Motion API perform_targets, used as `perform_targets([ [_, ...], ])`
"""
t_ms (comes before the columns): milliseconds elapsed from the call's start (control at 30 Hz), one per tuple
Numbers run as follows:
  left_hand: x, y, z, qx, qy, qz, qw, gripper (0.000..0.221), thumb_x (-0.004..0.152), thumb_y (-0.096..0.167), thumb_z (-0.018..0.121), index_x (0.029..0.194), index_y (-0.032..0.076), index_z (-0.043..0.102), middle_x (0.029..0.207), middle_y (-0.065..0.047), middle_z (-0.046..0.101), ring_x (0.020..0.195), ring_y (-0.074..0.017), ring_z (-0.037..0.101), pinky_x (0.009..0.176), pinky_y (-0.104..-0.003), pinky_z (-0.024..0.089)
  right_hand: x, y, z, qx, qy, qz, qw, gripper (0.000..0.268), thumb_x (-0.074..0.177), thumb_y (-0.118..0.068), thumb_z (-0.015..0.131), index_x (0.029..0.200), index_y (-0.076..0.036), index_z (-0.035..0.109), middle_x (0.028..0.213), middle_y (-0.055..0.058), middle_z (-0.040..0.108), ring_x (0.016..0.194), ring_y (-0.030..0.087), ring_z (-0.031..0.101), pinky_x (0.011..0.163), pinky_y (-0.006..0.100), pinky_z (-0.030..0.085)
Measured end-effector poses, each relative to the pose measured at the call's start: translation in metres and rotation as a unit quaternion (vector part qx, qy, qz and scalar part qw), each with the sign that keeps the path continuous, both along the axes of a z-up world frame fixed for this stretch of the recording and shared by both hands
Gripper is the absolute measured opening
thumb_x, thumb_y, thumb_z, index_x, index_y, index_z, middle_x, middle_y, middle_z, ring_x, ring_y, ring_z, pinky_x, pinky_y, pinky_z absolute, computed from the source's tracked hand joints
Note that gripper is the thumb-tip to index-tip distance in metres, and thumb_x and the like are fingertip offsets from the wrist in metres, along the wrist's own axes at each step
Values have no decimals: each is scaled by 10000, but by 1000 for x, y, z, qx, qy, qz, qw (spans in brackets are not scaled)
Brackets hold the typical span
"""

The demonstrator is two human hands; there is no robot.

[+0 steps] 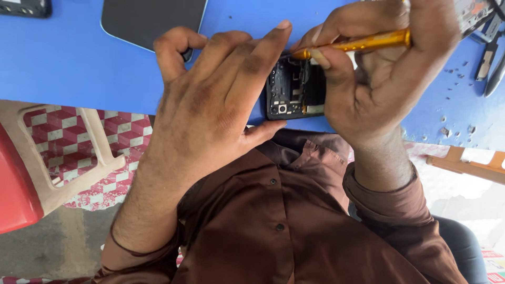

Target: The person uses a screwdriver to remove screws from a smartphone's internal frame and then uses a prying tool to lift the battery. The device remains open on the workbench with the battery partially exposed.

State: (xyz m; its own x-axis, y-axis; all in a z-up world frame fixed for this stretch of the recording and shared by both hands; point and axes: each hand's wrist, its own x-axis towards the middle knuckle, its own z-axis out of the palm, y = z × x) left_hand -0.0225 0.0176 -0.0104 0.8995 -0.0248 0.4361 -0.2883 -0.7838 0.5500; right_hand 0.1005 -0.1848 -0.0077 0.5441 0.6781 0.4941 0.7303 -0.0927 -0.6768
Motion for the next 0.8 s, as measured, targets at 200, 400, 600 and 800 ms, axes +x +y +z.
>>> perform_targets([
  [200,4,2,3,-17,14,-1,1000,997,720,426,1014,1468,37,480,1147,-49,688,1174,-204,605,1042,-506,308,0,5,-4,-2,21,-11,1000,662,1164,-95,666,1598,-184,174,1048,185,619,794,233,688,749,304,651],
  [400,6,4,2,-32,31,1,999,986,706,424,1007,1459,51,491,1139,-37,695,1156,-209,609,1021,-497,333,3,12,-2,-13,-15,-18,1000,692,1154,-104,656,1635,-214,172,1062,171,668,817,235,726,743,299,649],
  [600,6,5,-1,-35,38,8,999,994,709,444,1005,1467,54,493,1117,-27,694,1149,-206,613,1025,-493,343,1,28,10,-6,-22,-21,1000,698,1158,-106,678,1638,-226,185,1061,167,686,836,233,744,744,290,643],
  [800,7,6,-1,-56,32,13,998,992,709,452,998,1465,60,490,1106,-39,713,1145,-205,611,1029,-487,339,0,42,21,-9,-30,-23,999,704,1163,-108,700,1640,-238,198,1060,163,705,855,231,762,744,281,637],
])
